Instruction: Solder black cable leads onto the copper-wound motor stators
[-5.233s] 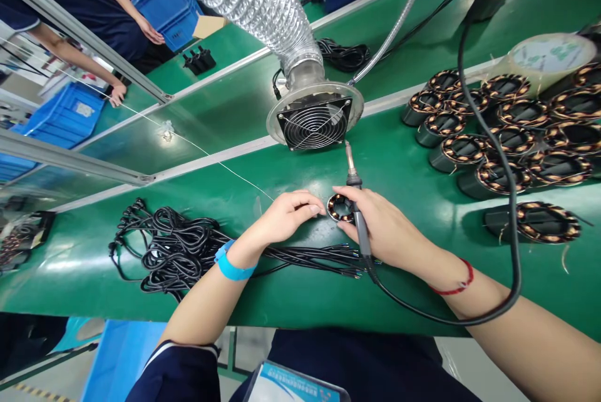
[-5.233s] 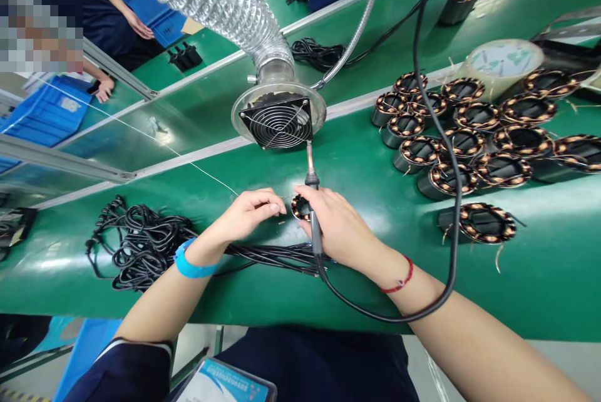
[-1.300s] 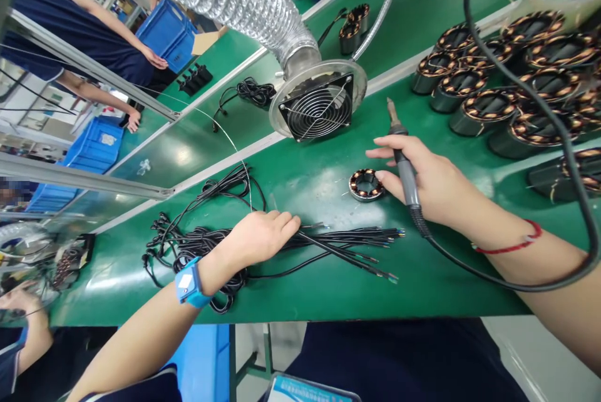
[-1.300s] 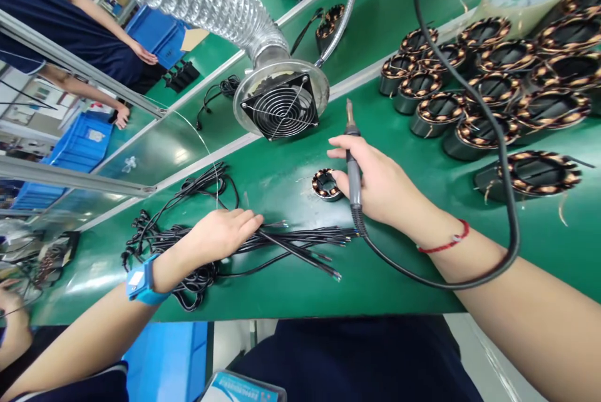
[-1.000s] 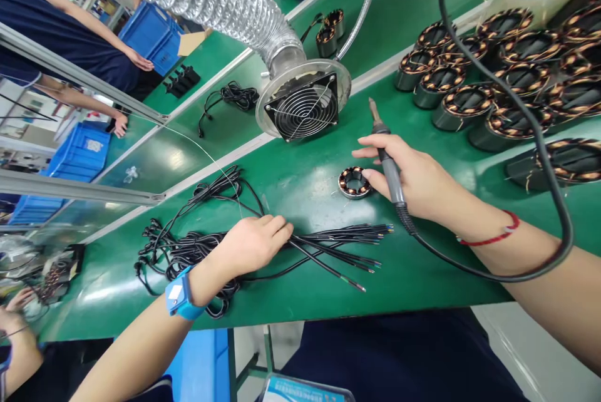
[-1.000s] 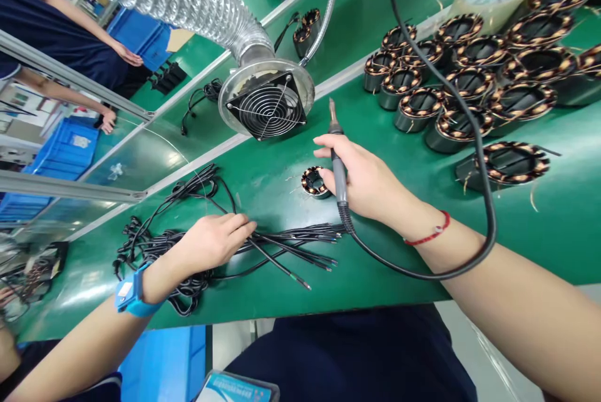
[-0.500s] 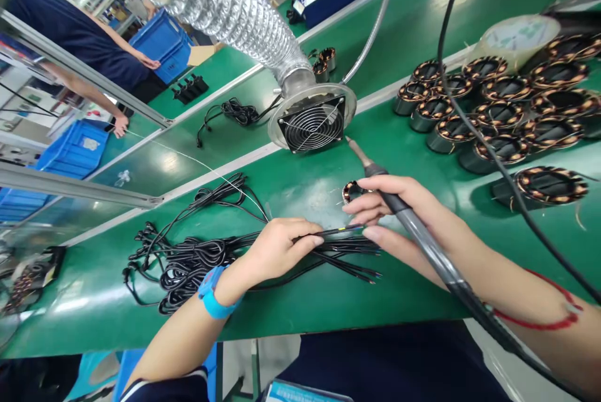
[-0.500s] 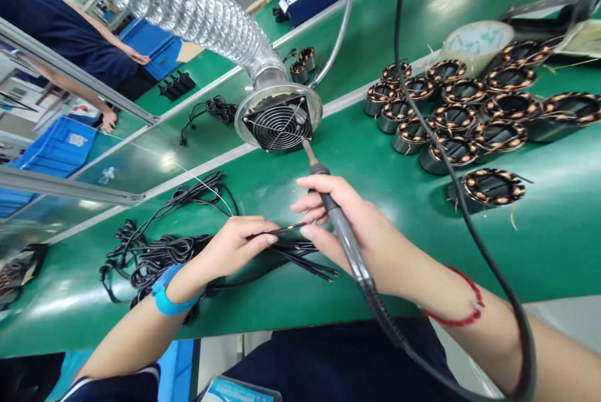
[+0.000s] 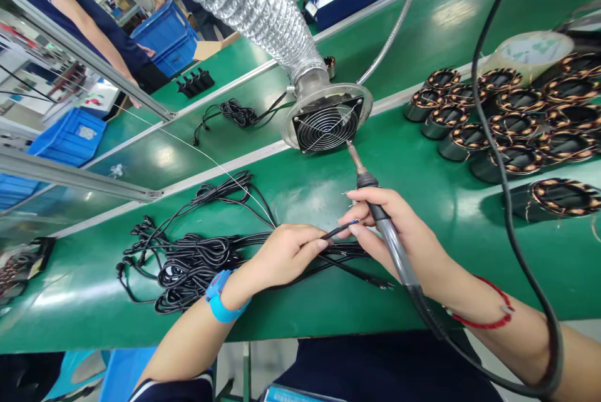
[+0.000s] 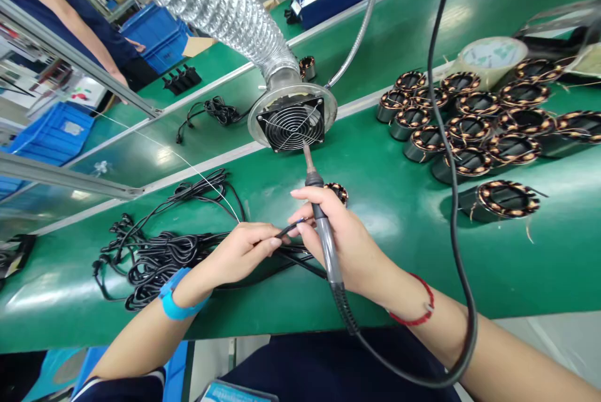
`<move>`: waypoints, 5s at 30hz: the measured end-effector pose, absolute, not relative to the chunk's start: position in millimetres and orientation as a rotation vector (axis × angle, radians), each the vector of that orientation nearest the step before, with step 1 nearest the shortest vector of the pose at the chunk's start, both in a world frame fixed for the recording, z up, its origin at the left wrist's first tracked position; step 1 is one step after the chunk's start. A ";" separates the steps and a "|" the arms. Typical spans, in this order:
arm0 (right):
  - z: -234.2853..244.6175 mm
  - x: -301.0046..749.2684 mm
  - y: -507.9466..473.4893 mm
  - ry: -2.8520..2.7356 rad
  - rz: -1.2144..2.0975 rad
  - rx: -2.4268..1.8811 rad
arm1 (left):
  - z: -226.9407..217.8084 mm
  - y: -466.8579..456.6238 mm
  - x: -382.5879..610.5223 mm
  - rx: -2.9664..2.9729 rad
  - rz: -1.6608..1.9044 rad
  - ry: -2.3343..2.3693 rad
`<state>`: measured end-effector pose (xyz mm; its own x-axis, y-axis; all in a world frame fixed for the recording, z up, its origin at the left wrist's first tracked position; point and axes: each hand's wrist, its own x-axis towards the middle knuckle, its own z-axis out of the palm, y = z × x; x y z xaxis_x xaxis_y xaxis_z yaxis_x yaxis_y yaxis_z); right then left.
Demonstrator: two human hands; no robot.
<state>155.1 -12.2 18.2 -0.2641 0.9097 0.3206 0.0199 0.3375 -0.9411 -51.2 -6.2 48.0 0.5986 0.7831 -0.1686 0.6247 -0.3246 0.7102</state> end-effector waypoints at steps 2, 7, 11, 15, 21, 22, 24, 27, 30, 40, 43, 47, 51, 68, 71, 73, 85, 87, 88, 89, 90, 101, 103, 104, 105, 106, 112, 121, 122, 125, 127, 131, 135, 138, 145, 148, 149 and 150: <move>18.8 155.3 -11.2 -1.597 1.115 -0.877 | 44.7 -8.1 -48.8 2.071 0.297 1.118; 17.2 156.0 -9.4 -1.689 1.116 -0.920 | 34.7 -11.6 -43.1 2.110 0.430 1.130; 13.8 156.7 -9.9 -1.723 1.096 -0.929 | 29.1 -13.1 -42.1 2.109 0.478 1.161; 21.7 170.4 -11.5 -1.856 1.123 -0.838 | 40.2 -16.8 -49.5 2.127 0.435 1.162; 29.2 197.3 -2.6 -1.802 0.993 -0.908 | 43.5 -35.9 -59.7 2.373 0.027 0.950; 27.8 198.2 -0.2 -1.749 0.988 -0.941 | 39.4 -39.6 -59.4 2.412 -0.069 0.945; 23.4 197.0 3.4 -1.671 0.970 -0.983 | 32.3 -44.9 -58.2 2.463 -0.232 0.964; 14.1 192.7 5.3 -1.676 0.891 -1.006 | 31.6 -45.3 -58.3 2.442 -0.329 0.954; 3.0 190.2 5.3 -1.703 0.809 -1.014 | 37.8 -37.4 -61.0 2.391 -0.296 1.024; -15.6 188.4 8.4 -1.704 0.713 -0.971 | 41.6 -1.8 -50.7 2.378 -0.289 1.129; -12.8 186.6 8.2 -1.721 0.715 -0.958 | 50.6 14.5 -46.2 2.271 -0.159 1.125; -3.7 180.7 8.3 -1.649 0.830 -0.975 | 52.6 36.0 -43.4 2.083 0.217 1.090; 7.8 170.0 10.3 -1.578 0.943 -0.975 | 42.7 49.8 -43.0 1.937 0.438 0.946; -3.2 152.4 14.4 -1.547 0.885 -0.904 | 24.1 43.2 -33.7 1.641 0.623 1.021; -7.0 151.2 12.7 -1.574 0.822 -0.941 | 24.9 40.4 -27.6 1.748 0.612 1.055; -8.0 151.3 12.0 -1.595 0.781 -0.949 | 25.5 38.7 -25.1 1.788 0.602 1.068; -2.2 149.5 11.0 -1.656 0.671 -0.893 | 25.5 36.3 -25.8 1.472 0.525 0.938; -0.2 148.6 10.6 -1.646 0.700 -0.891 | 26.3 36.8 -26.5 1.265 0.461 0.891; 0.4 149.6 10.6 -1.650 0.722 -0.898 | 26.4 37.2 -26.4 1.216 0.455 0.899; 0.7 152.0 11.0 -1.658 0.742 -0.924 | 26.1 37.8 -26.1 1.201 0.468 0.933; 0.7 155.8 11.6 -1.663 0.755 -0.975 | 25.3 38.5 -25.5 1.203 0.485 0.988; -16.8 186.9 21.8 -1.970 0.573 -1.453 | 15.4 47.4 -19.1 1.198 0.505 1.226; -15.6 185.0 24.0 -1.934 0.628 -1.401 | 16.1 47.2 -18.9 1.208 0.491 1.223; -12.9 184.7 24.0 -1.897 0.659 -1.380 | 16.2 46.8 -19.0 1.213 0.482 1.221; -8.8 184.8 22.9 -1.854 0.673 -1.367 | 16.3 46.3 -19.1 1.219 0.472 1.220; -3.6 185.0 20.4 -1.808 0.672 -1.367 | 16.3 45.8 -19.3 1.223 0.461 1.221; 13.5 182.5 -14.3 -1.598 0.473 -1.245 | 15.8 45.1 -18.8 1.218 0.448 1.226; -14.5 182.6 -34.2 -1.697 0.327 -1.038 | 14.4 46.4 -16.1 1.229 0.450 1.245; -13.6 182.1 -33.3 -1.698 0.328 -1.035 | 14.2 46.2 -16.2 1.230 0.450 1.245; -11.5 180.4 -30.9 -1.703 0.349 -1.031 | 13.6 45.6 -16.6 1.234 0.456 1.233; -11.4 179.5 -30.0 -1.707 0.362 -1.014 | 13.3 45.4 -16.6 1.235 0.459 1.230; -11.9 178.3 -30.3 -1.699 0.455 -1.001 | 13.8 45.5 -16.4 1.234 0.456 1.233; -12.0 178.3 -33.4 -1.692 0.504 -1.054 | 14.9 45.3 -16.5 1.240 0.461 1.227; -12.9 179.3 -35.5 -1.682 0.497 -1.098 | 15.1 45.0 -17.2 1.238 0.465 1.234; -14.5 179.3 -29.8 -1.706 0.433 -0.979 | 13.6 45.5 -18.1 1.245 0.486 1.226; -13.8 178.6 -27.1 -1.723 0.421 -0.936 | 13.6 46.0 -17.2 1.248 0.487 1.222; -13.4 178.6 -26.6 -1.723 0.424 -0.940 | 13.8 46.0 -16.8 1.247 0.485 1.223; -12.9 178.6 -26.2 -1.722 0.429 -0.941 | 13.9 46.0 -16.5 1.245 0.484 1.226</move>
<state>178.6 -26.2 -12.9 -0.1111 0.7653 0.6340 0.3787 0.6224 -0.6850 -16.5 46.0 13.9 0.3451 0.8346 -0.4293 0.3165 0.3272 0.8904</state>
